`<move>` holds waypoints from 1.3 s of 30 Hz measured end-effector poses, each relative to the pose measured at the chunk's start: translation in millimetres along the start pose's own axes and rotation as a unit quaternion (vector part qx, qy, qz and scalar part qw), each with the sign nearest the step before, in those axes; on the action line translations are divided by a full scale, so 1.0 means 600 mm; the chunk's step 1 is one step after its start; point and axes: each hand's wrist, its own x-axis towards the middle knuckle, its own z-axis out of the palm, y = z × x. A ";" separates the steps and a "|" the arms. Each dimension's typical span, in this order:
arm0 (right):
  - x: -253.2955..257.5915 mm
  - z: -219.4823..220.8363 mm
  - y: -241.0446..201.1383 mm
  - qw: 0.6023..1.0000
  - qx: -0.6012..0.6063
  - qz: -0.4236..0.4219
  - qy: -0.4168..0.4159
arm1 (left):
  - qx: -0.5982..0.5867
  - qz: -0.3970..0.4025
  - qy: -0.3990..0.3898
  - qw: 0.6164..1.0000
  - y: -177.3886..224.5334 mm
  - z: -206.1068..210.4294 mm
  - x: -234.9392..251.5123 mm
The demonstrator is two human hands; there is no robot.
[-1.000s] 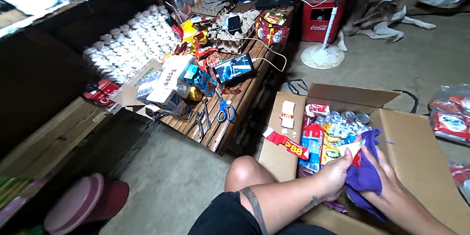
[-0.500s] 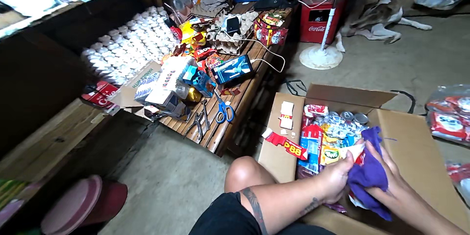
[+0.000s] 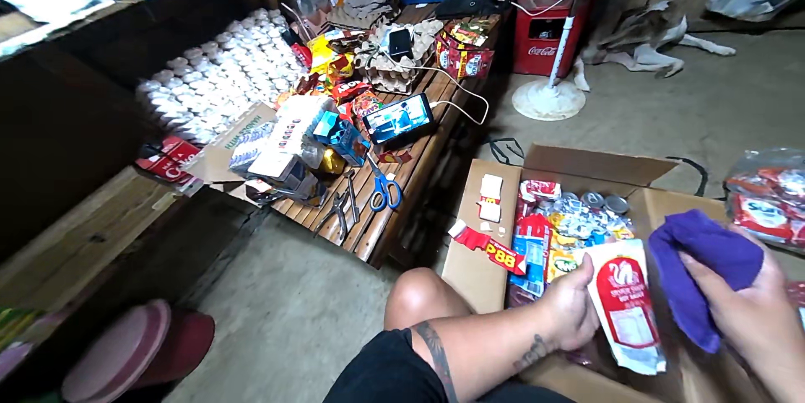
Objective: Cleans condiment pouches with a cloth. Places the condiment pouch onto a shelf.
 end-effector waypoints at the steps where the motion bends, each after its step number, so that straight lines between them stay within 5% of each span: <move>1: -0.003 0.000 -0.001 1.000 -0.010 -0.010 -0.003 | -0.012 0.006 0.018 1.000 0.004 -0.001 0.003; 6: -0.064 0.041 0.000 0.975 -0.078 -0.150 -0.145 | 0.018 -0.007 0.082 0.996 0.032 0.042 -0.015; 10: -0.092 0.055 0.001 0.968 -0.101 -0.148 -0.173 | 0.023 -0.015 0.062 0.998 0.014 0.027 -0.012; 14: -0.096 0.029 -0.137 0.961 -0.120 -0.060 -0.242 | 0.056 -0.009 0.059 0.997 0.038 0.054 -0.027; 17: -0.099 0.050 -0.026 0.970 -0.086 -0.152 -0.167 | 0.038 0.014 0.020 0.999 -0.001 0.009 0.000; 20: -0.095 0.053 -0.007 0.966 -0.096 -0.186 -0.155 | 0.037 0.019 0.004 0.999 -0.018 -0.013 0.014; 29: -0.027 0.027 0.002 0.998 -0.006 -0.006 -0.063 | 0.024 -0.013 -0.077 0.997 -0.009 -0.001 0.001; 34: -0.012 0.010 0.008 0.997 -0.060 -0.050 -0.019 | -0.038 0.026 -0.003 0.999 0.018 0.002 0.005; 39: -0.078 0.033 -0.070 0.962 -0.107 -0.187 -0.165 | -0.026 0.006 0.037 0.999 0.017 0.000 0.006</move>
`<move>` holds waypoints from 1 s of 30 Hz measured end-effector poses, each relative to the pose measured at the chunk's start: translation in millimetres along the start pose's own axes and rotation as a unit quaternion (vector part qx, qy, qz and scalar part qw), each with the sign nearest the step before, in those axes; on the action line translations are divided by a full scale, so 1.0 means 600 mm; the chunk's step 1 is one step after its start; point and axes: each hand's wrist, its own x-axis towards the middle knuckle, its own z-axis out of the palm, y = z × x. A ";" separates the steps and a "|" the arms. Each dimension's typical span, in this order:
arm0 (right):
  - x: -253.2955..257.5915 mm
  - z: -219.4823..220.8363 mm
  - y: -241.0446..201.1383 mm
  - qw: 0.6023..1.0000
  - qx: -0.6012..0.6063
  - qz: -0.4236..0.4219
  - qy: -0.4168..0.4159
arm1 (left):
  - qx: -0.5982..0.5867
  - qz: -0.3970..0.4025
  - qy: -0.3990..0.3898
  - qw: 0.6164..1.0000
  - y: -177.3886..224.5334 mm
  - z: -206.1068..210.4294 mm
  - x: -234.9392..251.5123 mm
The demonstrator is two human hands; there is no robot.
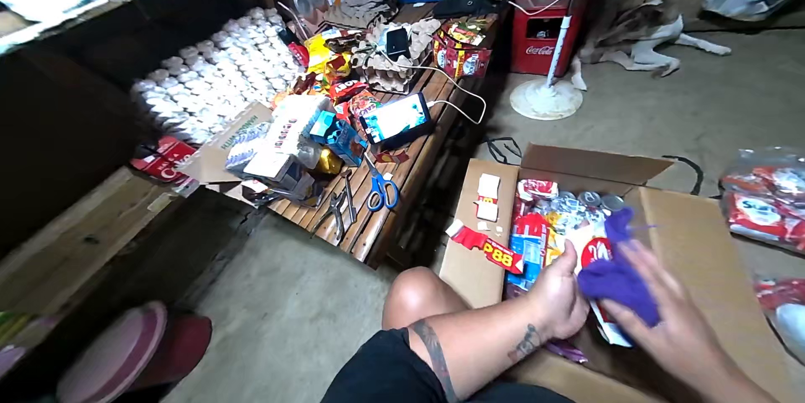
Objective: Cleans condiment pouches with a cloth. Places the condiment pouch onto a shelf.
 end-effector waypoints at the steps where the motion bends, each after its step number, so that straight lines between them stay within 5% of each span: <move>1: 0.003 -0.007 -0.047 0.999 0.000 0.002 -0.051 | 0.009 -0.020 0.016 1.000 -0.001 0.005 -0.003; 5: -0.003 0.013 -0.051 0.999 -0.011 -0.047 -0.005 | 0.026 -0.025 -0.005 0.999 -0.006 0.001 -0.005; 12: 0.007 -0.019 -0.089 0.999 0.004 0.027 -0.046 | 0.065 -0.010 -0.051 0.997 -0.019 -0.011 0.003; 16: -0.012 0.023 0.037 0.999 0.018 0.018 0.020 | 0.088 -0.013 -0.082 0.993 -0.031 -0.010 -0.002; 21: 0.001 0.016 0.076 0.990 0.075 0.106 0.050 | 0.100 -0.037 -0.137 0.985 -0.034 -0.003 -0.009; 30: -0.006 0.025 0.059 0.973 0.148 0.175 -0.004 | 0.026 0.025 -0.039 0.999 0.000 0.003 0.000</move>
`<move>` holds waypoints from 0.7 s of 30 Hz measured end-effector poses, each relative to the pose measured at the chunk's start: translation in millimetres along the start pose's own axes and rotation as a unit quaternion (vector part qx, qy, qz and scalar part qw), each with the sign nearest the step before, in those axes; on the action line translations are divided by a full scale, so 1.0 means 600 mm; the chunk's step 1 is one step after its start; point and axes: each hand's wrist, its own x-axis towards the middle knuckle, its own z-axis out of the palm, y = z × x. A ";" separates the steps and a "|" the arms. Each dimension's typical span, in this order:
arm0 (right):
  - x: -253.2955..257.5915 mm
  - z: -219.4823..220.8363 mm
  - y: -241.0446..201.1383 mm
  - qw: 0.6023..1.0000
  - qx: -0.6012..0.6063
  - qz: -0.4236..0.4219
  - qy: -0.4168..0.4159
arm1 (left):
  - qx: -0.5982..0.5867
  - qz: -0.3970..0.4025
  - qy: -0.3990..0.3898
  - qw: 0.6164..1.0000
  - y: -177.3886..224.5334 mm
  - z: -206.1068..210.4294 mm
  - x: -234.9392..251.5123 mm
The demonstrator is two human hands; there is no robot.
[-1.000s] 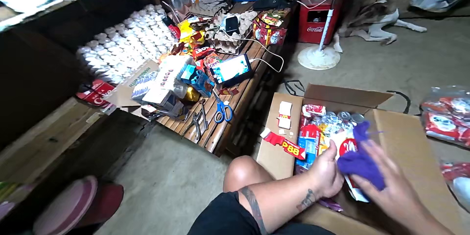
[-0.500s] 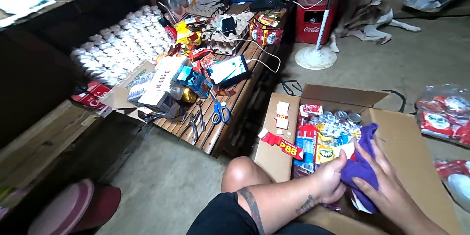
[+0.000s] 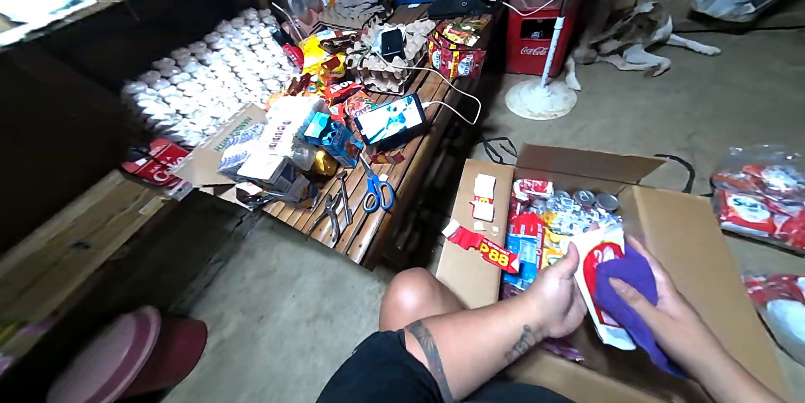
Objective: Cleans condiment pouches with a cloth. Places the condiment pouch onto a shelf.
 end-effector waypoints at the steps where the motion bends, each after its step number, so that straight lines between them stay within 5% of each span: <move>1: -0.003 0.002 0.004 1.000 -0.016 -0.007 -0.011 | -0.009 0.011 0.014 1.000 0.007 0.000 0.002; 5: -0.010 0.014 0.012 0.997 -0.070 -0.043 -0.011 | 0.020 0.019 0.027 0.999 0.021 0.002 -0.002; 10: -0.030 0.002 -0.129 0.999 -0.028 0.007 0.014 | 0.091 -0.002 -0.031 0.995 0.003 0.004 -0.013; 16: 0.003 -0.010 -0.010 0.994 0.069 -0.016 0.086 | 0.153 -0.007 -0.115 0.982 -0.008 0.004 -0.022; 21: 0.007 -0.011 -0.018 0.991 0.088 0.032 0.096 | 0.142 -0.006 -0.059 0.988 0.021 0.040 -0.037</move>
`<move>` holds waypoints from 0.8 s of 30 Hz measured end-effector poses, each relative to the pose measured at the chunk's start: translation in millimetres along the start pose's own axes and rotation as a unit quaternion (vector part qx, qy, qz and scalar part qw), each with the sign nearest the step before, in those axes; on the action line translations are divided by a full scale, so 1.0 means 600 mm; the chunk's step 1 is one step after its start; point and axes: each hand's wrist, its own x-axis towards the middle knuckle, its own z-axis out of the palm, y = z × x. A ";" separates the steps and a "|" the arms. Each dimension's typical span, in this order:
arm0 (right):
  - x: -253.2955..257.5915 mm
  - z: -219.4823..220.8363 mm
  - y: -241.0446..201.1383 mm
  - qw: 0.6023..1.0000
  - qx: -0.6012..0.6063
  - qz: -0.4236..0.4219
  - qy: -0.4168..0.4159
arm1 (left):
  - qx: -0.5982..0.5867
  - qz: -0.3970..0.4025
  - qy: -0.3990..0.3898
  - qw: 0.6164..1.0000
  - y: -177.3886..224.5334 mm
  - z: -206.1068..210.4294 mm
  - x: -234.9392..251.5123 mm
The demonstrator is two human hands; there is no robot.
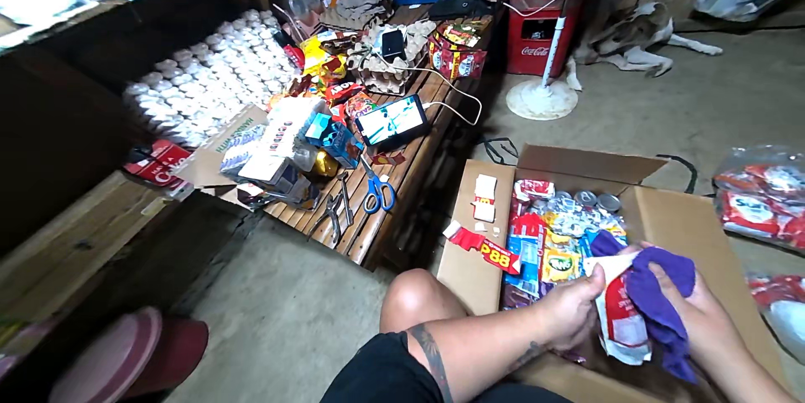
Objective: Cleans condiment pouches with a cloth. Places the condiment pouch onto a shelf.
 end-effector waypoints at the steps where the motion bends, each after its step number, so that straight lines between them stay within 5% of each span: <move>1: 0.001 -0.001 0.002 1.000 -0.004 0.001 -0.015 | -0.032 0.015 -0.015 0.999 -0.021 -0.021 0.011; 7: -0.008 0.006 0.019 0.990 -0.098 -0.013 -0.103 | -0.100 0.052 0.048 0.993 -0.026 -0.042 0.030; 17: 0.005 -0.007 0.009 0.999 -0.024 -0.021 -0.011 | 0.003 -0.002 -0.046 0.999 -0.064 -0.023 0.013; 21: 0.004 -0.004 0.010 1.000 -0.022 -0.017 -0.010 | -0.028 0.008 -0.026 0.999 -0.055 -0.026 0.015; 24: -0.022 0.011 -0.063 0.996 -0.060 -0.006 -0.062 | -0.068 0.022 0.012 0.997 -0.048 -0.031 0.022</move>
